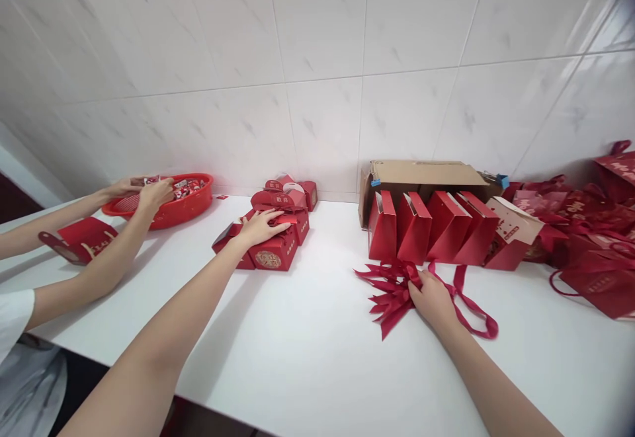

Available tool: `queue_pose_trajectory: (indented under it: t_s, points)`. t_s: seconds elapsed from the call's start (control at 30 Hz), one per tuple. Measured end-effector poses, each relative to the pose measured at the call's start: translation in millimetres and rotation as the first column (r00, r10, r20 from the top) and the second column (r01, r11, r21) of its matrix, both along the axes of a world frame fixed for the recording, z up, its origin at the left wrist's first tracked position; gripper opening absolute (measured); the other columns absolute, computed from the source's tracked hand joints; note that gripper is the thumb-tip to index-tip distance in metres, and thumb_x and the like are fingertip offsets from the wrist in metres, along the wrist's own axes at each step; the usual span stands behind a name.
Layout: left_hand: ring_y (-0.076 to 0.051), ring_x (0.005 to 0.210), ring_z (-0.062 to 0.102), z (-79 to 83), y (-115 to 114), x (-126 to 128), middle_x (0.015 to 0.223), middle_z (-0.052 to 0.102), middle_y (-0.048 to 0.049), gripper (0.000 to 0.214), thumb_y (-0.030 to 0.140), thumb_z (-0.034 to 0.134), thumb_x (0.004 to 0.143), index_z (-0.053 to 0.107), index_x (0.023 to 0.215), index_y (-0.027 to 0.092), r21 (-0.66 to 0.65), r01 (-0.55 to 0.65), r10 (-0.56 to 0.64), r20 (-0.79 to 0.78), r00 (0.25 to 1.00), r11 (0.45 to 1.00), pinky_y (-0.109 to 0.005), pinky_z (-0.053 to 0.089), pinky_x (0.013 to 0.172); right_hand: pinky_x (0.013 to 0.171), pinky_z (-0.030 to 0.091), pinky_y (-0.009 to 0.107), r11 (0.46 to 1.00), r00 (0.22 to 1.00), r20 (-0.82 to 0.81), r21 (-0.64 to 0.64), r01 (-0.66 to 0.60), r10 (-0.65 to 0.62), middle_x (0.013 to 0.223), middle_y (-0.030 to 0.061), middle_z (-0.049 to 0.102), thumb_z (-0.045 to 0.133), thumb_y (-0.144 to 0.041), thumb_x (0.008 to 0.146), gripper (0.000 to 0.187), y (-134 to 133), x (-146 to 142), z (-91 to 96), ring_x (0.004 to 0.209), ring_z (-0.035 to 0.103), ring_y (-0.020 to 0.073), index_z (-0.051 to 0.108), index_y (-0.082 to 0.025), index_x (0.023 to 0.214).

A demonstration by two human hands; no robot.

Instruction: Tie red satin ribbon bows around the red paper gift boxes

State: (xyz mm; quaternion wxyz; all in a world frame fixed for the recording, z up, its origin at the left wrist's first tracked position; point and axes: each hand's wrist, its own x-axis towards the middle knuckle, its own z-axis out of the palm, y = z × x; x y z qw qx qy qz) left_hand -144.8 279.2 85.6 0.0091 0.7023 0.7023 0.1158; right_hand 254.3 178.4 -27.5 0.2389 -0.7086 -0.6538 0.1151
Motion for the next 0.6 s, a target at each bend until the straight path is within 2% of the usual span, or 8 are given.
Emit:
queue_pose_trajectory:
  t_s: [0.07,0.17,0.27,0.37,0.4,0.47,0.53,0.6]
  points:
    - [-0.037,0.133,0.026,-1.3,6,1,0.144,0.037,-0.0003,0.066,0.073,0.039,0.071,0.05,0.126,0.038,0.01,-0.009,0.009,0.002,1.0,1.0,-0.059,0.018,0.104,0.07,0.04,0.03,1.0,1.0,-0.006,0.004,-0.002,0.002,0.092,0.0092,0.059,0.038,-0.025,0.083,0.025,1,0,-1.1,0.082,0.056,0.0218,0.059,-0.015,0.093]
    - [-0.04,0.135,0.018,4.6,10,-2,0.15,0.024,0.0023,0.063,0.074,0.044,0.068,0.054,0.121,0.04,0.056,-0.005,0.005,0.002,1.0,0.998,-0.06,0.019,0.103,0.068,0.041,0.029,1.0,0.999,-0.033,0.019,-0.006,0.007,0.088,0.0089,0.059,0.039,-0.025,0.082,0.024,2,0,-3.4,0.078,0.056,0.0206,0.059,-0.015,0.088]
    - [-0.037,0.136,0.016,27.1,23,-9,0.151,0.021,0.0017,0.054,0.068,0.04,0.076,0.057,0.117,0.038,0.236,-0.03,0.021,0.043,0.999,0.971,-0.057,0.02,0.105,0.067,0.042,0.029,0.999,0.998,-0.058,0.042,-0.014,0.016,0.085,0.0082,0.059,0.039,-0.025,0.081,0.022,3,1,-6.5,0.076,0.056,0.0205,0.059,-0.016,0.084]
    - [-0.032,0.137,0.015,59.1,57,-13,0.15,0.023,0.0018,0.051,0.06,0.029,0.084,0.059,0.115,0.034,0.397,-0.012,0.007,0.016,1.0,0.918,-0.051,0.017,0.109,0.068,0.043,0.031,0.999,0.996,-0.09,0.049,-0.017,0.022,0.085,0.0073,0.059,0.038,-0.026,0.081,0.021,3,2,-10.0,0.078,0.057,0.0216,0.057,-0.018,0.085]
    - [-0.032,0.138,0.012,68.1,72,-13,0.15,0.021,0.0034,0.05,0.058,0.029,0.085,0.06,0.116,0.034,0.386,0.033,-0.021,-0.034,0.999,0.922,-0.049,0.015,0.11,0.069,0.043,0.031,0.999,0.994,-0.105,0.046,-0.013,0.017,0.085,0.007,0.059,0.038,-0.026,0.081,0.02,3,3,-11.2,0.079,0.058,0.0219,0.056,-0.018,0.085]
    - [-0.033,0.139,0.004,78.3,103,-11,0.151,0.018,0.007,0.049,0.056,0.028,0.085,0.056,0.121,0.037,0.274,0.097,-0.066,-0.122,0.99,0.957,-0.05,0.011,0.11,0.069,0.044,0.031,0.999,0.991,-0.132,0.042,-0.002,0.007,0.087,0.0069,0.059,0.037,-0.028,0.081,0.02,2,5,-14.1,0.081,0.059,0.0226,0.055,-0.02,0.084]
    - [-0.037,0.138,0.002,76.6,131,-9,0.152,0.018,0.007,0.052,0.058,0.025,0.085,0.048,0.128,0.04,0.161,0.073,-0.051,-0.14,0.989,0.984,-0.057,0.012,0.107,0.07,0.045,0.031,0.999,0.989,-0.149,0.046,-0.004,0.01,0.09,0.0073,0.06,0.037,-0.029,0.081,0.02,2,7,-17.5,0.085,0.059,0.023,0.055,-0.02,0.084]
    - [-0.041,0.137,0.005,65.2,152,-9,0.151,0.021,0.0048,0.055,0.062,0.026,0.082,0.046,0.13,0.041,0.107,0.036,-0.021,-0.133,0.991,0.994,-0.063,0.012,0.104,0.071,0.046,0.031,0.999,0.987,-0.159,0.043,-0.007,0.014,0.093,0.0076,0.06,0.037,-0.03,0.081,0.021,4,8,-20.8,0.088,0.059,0.0231,0.056,-0.02,0.085]
